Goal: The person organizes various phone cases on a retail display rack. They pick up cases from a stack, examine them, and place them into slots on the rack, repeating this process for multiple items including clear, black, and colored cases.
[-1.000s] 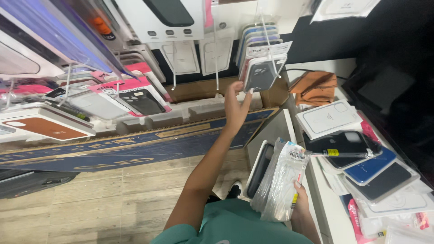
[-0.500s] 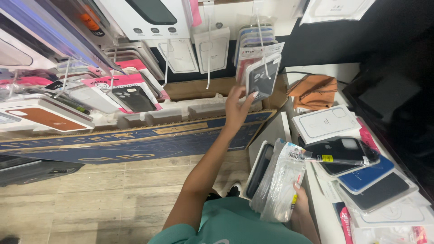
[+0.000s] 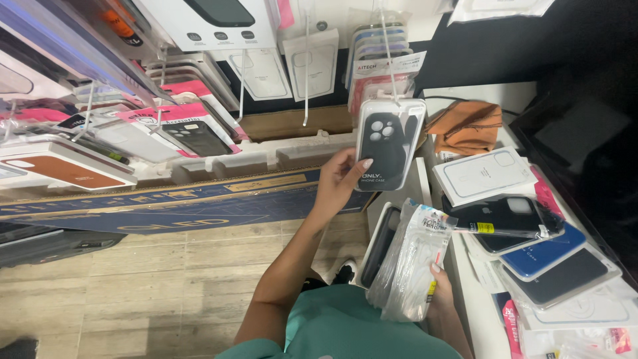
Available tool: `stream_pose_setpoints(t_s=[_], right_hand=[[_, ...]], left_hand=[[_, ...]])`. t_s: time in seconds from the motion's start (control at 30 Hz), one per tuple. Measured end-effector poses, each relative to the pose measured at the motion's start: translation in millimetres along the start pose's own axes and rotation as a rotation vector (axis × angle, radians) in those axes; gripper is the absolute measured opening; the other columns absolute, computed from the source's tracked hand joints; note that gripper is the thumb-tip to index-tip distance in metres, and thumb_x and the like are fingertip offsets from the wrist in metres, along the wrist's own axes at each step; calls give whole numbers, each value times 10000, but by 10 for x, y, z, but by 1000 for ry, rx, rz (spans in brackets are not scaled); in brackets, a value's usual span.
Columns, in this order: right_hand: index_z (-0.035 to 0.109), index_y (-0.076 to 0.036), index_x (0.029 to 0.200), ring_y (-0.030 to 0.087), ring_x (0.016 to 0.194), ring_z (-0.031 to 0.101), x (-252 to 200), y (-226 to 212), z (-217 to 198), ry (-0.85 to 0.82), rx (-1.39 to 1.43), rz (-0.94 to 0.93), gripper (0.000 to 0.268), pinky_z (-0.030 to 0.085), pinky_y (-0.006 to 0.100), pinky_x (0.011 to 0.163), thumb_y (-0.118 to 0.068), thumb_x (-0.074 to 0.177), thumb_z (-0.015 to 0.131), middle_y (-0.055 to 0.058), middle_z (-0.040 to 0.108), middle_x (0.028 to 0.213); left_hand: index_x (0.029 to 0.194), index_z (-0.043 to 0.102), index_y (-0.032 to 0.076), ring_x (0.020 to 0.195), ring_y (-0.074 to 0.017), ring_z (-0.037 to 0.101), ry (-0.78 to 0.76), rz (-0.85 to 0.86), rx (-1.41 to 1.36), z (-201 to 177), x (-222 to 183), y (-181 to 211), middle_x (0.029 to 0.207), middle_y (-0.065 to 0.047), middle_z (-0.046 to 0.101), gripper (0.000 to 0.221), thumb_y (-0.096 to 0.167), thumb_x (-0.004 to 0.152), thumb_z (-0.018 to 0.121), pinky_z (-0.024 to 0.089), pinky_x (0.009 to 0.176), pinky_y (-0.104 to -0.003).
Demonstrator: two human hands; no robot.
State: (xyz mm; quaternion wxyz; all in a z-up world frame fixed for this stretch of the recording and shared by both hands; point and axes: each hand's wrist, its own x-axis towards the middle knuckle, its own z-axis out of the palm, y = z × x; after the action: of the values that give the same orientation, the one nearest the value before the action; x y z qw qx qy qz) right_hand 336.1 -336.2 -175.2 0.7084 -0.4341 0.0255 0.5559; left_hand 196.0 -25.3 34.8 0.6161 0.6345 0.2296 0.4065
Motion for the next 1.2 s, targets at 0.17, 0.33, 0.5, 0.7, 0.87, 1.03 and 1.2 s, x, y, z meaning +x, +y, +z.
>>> stream_pose_setpoints(t_s=[0.17, 0.33, 0.5, 0.7, 0.87, 1.03, 1.2], right_hand=[[521, -31, 1502, 459, 1196, 607, -36, 25, 94, 125, -5, 28, 704, 477, 637, 1005, -373, 889, 591, 257, 629, 1334], [504, -31, 1518, 480, 1216, 586, -58, 15, 176, 218, -35, 77, 652, 461, 651, 1014, -350, 949, 521, 274, 606, 1352], [509, -32, 1513, 482, 1206, 588, -64, 61, 195, 216, -14, 113, 621, 457, 644, 1015, -366, 989, 483, 280, 607, 1352], [504, -28, 1511, 503, 1201, 585, -71, 51, 241, 184, -39, 107, 629, 460, 662, 1001, -358, 975, 484, 293, 602, 1330], [522, -21, 1499, 476, 1184, 607, -45, 78, 201, 158, -47, 74, 674, 480, 637, 990, -365, 919, 552, 268, 627, 1316], [551, -27, 1477, 460, 1152, 628, -45, 102, 190, 170, -53, 59, 640, 495, 613, 973, -364, 934, 572, 252, 651, 1280], [525, -16, 1494, 483, 1178, 602, -57, 79, 221, 261, -98, 111, 626, 473, 642, 996, -346, 962, 510, 278, 622, 1306]], left_hand=[[1071, 701, 105, 753, -55, 533, -24, -8, -36, -27, -40, 73, 847, 53, 612, 237, 338, 1033, 674, 430, 667, -220], [1006, 683, 121, 714, -52, 508, -39, -11, -41, -40, -79, 133, 788, 65, 567, 200, 319, 1038, 671, 411, 660, -221], [1062, 695, 117, 744, -48, 530, -31, -38, -41, -49, -128, 84, 837, 60, 616, 241, 354, 1021, 689, 418, 619, -210], [1063, 711, 117, 780, -54, 565, -40, -50, -86, -30, -220, 180, 874, 50, 659, 206, 316, 1008, 722, 456, 707, -211], [1069, 714, 122, 781, -56, 569, -56, -30, -63, -21, -294, 298, 877, 49, 654, 202, 316, 1014, 710, 439, 668, -217], [1125, 719, 91, 856, -95, 635, -70, 23, -58, -24, -370, 380, 1011, 0, 716, 207, 273, 1029, 698, 506, 723, -228], [1117, 712, 102, 849, -92, 626, -83, 89, -9, -52, -439, 491, 968, 12, 684, 221, 306, 1035, 684, 504, 710, -228]])
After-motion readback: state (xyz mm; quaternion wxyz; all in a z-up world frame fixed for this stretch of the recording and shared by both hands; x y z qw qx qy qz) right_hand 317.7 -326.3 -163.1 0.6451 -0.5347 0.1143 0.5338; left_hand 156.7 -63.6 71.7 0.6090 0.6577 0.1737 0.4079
